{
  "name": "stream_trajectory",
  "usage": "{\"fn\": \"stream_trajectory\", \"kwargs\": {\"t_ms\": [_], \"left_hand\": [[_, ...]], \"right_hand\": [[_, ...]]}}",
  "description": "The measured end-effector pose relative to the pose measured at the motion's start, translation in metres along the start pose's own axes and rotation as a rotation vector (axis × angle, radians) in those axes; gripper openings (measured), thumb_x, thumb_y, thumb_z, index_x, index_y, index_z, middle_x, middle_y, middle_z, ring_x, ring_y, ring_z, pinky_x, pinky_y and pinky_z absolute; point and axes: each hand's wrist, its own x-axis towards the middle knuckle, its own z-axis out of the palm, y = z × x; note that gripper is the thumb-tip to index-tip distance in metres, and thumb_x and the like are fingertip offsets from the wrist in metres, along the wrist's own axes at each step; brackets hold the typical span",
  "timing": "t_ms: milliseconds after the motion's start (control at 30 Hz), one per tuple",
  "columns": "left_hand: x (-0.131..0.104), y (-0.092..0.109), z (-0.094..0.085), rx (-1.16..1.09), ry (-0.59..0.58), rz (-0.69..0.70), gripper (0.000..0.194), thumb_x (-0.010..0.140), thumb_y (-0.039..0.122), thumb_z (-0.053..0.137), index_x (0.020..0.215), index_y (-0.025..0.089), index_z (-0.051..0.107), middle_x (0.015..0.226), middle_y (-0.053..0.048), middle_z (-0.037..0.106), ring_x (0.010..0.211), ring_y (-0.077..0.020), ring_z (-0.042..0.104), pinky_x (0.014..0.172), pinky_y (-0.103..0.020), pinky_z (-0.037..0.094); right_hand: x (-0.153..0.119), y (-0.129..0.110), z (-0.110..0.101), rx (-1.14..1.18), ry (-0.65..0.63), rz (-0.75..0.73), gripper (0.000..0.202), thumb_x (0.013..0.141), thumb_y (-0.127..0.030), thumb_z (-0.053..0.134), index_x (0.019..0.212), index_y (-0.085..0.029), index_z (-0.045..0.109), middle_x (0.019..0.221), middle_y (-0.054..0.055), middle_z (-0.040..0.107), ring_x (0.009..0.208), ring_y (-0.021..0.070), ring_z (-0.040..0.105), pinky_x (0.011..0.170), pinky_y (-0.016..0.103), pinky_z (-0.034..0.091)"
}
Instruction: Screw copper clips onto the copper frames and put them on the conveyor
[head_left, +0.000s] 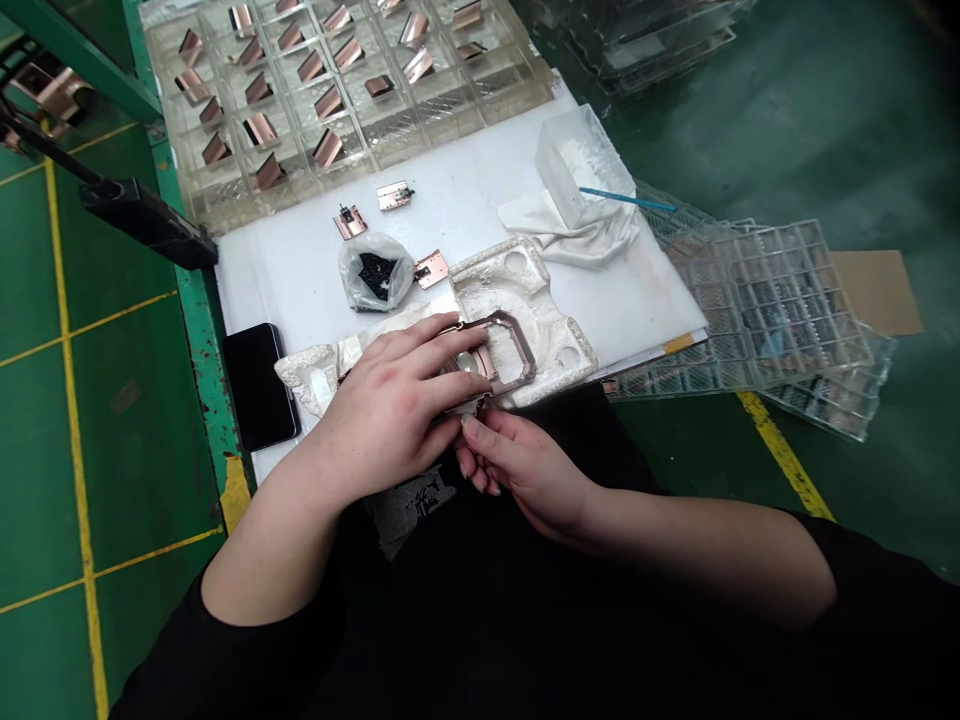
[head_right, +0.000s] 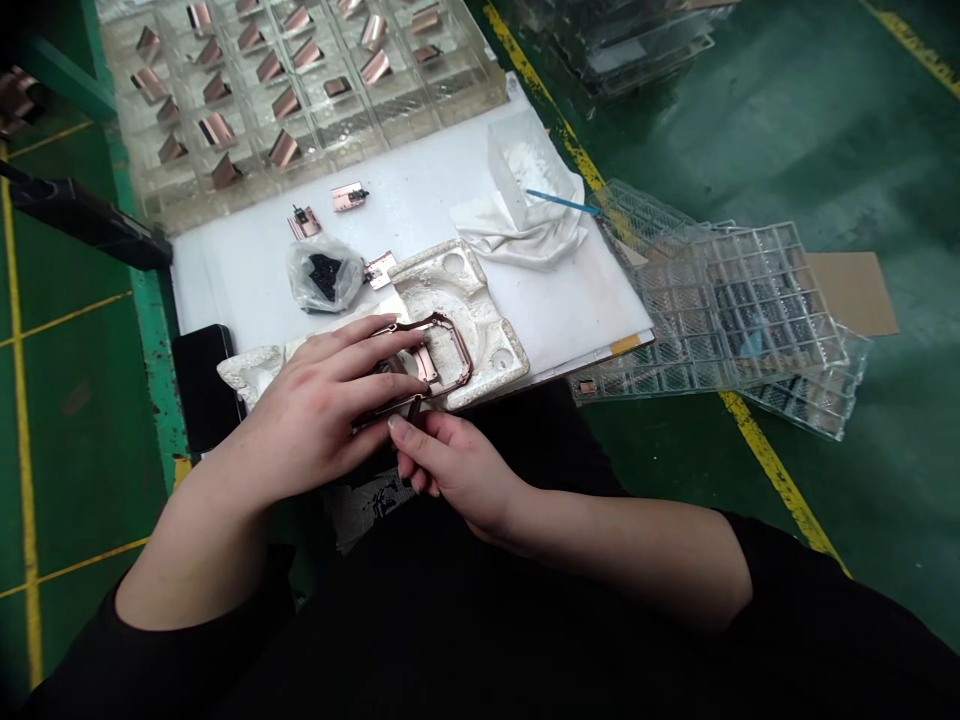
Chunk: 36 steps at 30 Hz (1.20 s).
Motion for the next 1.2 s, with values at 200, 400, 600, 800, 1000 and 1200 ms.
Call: {"fn": "stream_trajectory", "kwargs": {"t_ms": [200, 400, 600, 800, 1000, 1200], "left_hand": [[0.0008, -0.001, 0.0004, -0.013, 0.017, 0.011, 0.035, 0.102, 0.025, 0.067, 0.134, 0.027, 0.08, 0.171, -0.006, 0.06, 0.166, -0.0397, 0.045, 0.128, -0.062, 0.046], [0.0013, -0.0025, 0.0014, -0.022, 0.041, 0.033, 0.035, 0.102, 0.025, 0.066, 0.134, 0.026, 0.081, 0.168, -0.007, 0.063, 0.165, -0.0404, 0.047, 0.126, -0.063, 0.048], [0.0025, -0.0015, 0.0027, -0.024, 0.041, 0.017, 0.036, 0.099, 0.022, 0.068, 0.132, 0.023, 0.08, 0.167, -0.008, 0.064, 0.164, -0.0406, 0.047, 0.128, -0.062, 0.048], [0.0019, -0.0023, 0.004, -0.035, 0.049, 0.01, 0.032, 0.102, 0.026, 0.069, 0.131, 0.025, 0.081, 0.166, -0.007, 0.065, 0.165, -0.0397, 0.047, 0.128, -0.062, 0.047], [0.0014, -0.0019, 0.0043, -0.023, 0.045, 0.007, 0.031, 0.105, 0.028, 0.067, 0.132, 0.025, 0.081, 0.166, -0.007, 0.065, 0.165, -0.04, 0.047, 0.127, -0.063, 0.048], [0.0013, -0.0002, 0.0014, -0.045, 0.059, -0.004, 0.025, 0.107, 0.031, 0.068, 0.127, 0.025, 0.08, 0.163, -0.01, 0.068, 0.164, -0.0385, 0.049, 0.128, -0.062, 0.048]], "right_hand": [[-0.0019, 0.0023, 0.0012, 0.02, 0.005, -0.034, 0.057, 0.099, -0.073, 0.078, 0.091, -0.019, 0.064, 0.083, 0.001, 0.065, 0.069, 0.0117, 0.053, 0.062, 0.026, 0.038], [-0.003, -0.0004, 0.0059, 0.052, 0.036, -0.005, 0.057, 0.098, -0.075, 0.078, 0.093, -0.02, 0.064, 0.084, 0.001, 0.066, 0.068, 0.0122, 0.054, 0.06, 0.026, 0.036], [-0.004, -0.0003, 0.0034, 0.028, 0.044, -0.006, 0.055, 0.099, -0.072, 0.079, 0.093, -0.02, 0.064, 0.082, 0.0, 0.064, 0.068, 0.0123, 0.052, 0.061, 0.026, 0.037], [-0.006, -0.0025, -0.0011, -0.127, 0.052, -0.108, 0.056, 0.101, -0.074, 0.074, 0.094, -0.02, 0.065, 0.082, 0.0, 0.064, 0.071, 0.0136, 0.055, 0.067, 0.029, 0.043], [-0.005, -0.0059, -0.0015, -0.043, 0.038, -0.032, 0.054, 0.1, -0.073, 0.075, 0.096, -0.02, 0.066, 0.084, 0.001, 0.065, 0.071, 0.0145, 0.055, 0.064, 0.029, 0.041], [-0.0061, -0.0055, 0.0016, 0.042, 0.042, 0.029, 0.055, 0.097, -0.074, 0.079, 0.097, -0.021, 0.066, 0.085, 0.001, 0.065, 0.069, 0.0143, 0.053, 0.063, 0.029, 0.037]]}}
